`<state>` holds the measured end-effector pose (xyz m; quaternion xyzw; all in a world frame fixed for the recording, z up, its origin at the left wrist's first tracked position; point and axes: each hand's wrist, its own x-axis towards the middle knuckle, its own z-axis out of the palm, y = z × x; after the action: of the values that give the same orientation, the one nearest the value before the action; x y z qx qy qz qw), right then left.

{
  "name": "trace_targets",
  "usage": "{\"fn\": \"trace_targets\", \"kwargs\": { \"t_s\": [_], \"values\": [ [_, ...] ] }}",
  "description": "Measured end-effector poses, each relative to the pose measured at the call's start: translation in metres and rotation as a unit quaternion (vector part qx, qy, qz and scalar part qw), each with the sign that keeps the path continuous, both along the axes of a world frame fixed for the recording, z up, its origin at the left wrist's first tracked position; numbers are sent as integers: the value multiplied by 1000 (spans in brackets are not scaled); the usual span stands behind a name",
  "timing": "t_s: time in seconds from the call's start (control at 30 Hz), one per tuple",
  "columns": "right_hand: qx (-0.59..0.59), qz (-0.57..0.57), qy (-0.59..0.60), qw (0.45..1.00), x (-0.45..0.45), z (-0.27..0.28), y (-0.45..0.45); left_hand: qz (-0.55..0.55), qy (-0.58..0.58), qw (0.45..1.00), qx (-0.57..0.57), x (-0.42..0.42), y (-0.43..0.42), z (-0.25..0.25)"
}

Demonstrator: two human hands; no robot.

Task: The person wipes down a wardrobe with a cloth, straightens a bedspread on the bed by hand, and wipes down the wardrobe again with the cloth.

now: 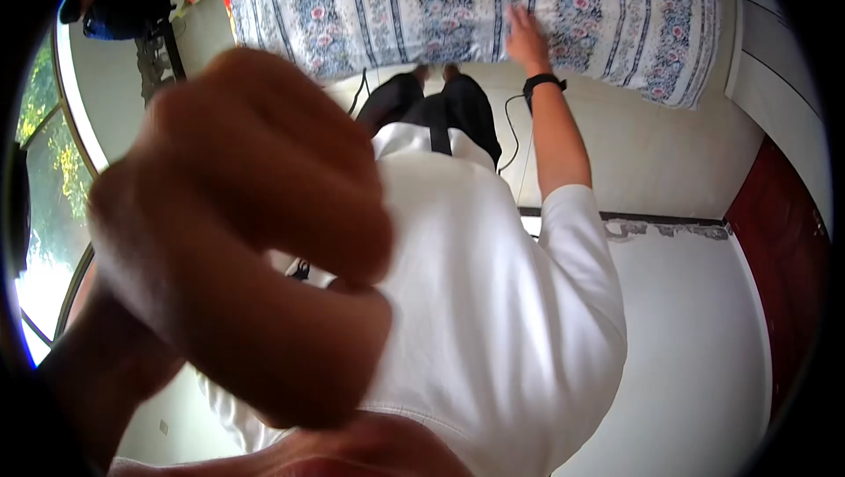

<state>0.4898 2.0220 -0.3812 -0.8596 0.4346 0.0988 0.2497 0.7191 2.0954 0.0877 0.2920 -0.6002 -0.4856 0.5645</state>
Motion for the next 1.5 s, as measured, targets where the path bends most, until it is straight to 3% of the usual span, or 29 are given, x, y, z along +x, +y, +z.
{"fn": "trace_targets", "kwargs": {
  "t_s": [0.03, 0.07, 0.1, 0.13, 0.17, 0.2, 0.23, 0.27, 0.3, 0.37, 0.4, 0.43, 0.57, 0.67, 0.8, 1.1, 1.33, 1.4, 1.5],
  "values": [
    [38, 11, 37, 999, 2, -8, 3, -25, -38, 999, -14, 11, 0, -1],
    [122, -41, -6, 992, -2, -28, 8, -85, -104, 991, -3, 28, 0, 6],
    [174, -57, 21, 983, 0, -50, 9, -42, -135, 978, -152, 35, -1, -1],
    [308, -41, 90, 946, 13, -34, -2, -4, -144, 972, -188, 46, 0, 8],
    [460, -83, -1, 884, 11, -32, -1, 35, -150, 963, -221, 61, 6, 20],
    [472, 0, -13, 881, 15, -11, -9, 73, -164, 956, -232, 76, 16, 32],
    [482, 82, -24, 872, 20, 21, -20, 91, -202, 962, -161, 101, 38, 57],
    [376, 66, -69, 922, 23, 56, -33, -8, -210, 961, -181, 181, 75, 75],
    [260, 50, -114, 958, 27, 97, -51, -7, -209, 959, -193, 165, 61, 95],
    [203, 59, -312, 926, 34, 207, -84, 69, 124, 976, -167, 116, 16, 158],
    [293, 46, -371, 880, 39, 290, -92, 58, -89, 975, -194, 150, 23, 191],
    [246, 136, -428, 859, 33, 350, -107, 68, -118, 959, -249, 157, 24, 209],
    [215, 309, -597, 709, 20, 524, -80, 93, -105, 943, -300, 156, 37, 219],
    [182, 386, -630, 648, 12, 579, -41, 88, -111, 934, -329, 152, 47, 226],
    [131, 404, -670, 610, -1, 595, 0, 70, -125, 933, -331, 149, 41, 221],
    [86, 394, -624, 669, -16, 573, 36, 60, -53, 918, -389, 159, 45, 173],
    [77, 378, -659, 645, -14, 560, 25, 42, -72, 917, -391, 158, 25, 174],
    [74, 395, -657, 638, -14, 566, 43, 56, -72, 910, -404, 160, 54, 177],
    [68, 394, -630, 665, -27, 571, 51, 58, -35, 903, -425, 155, 51, 167]
  ]
}}
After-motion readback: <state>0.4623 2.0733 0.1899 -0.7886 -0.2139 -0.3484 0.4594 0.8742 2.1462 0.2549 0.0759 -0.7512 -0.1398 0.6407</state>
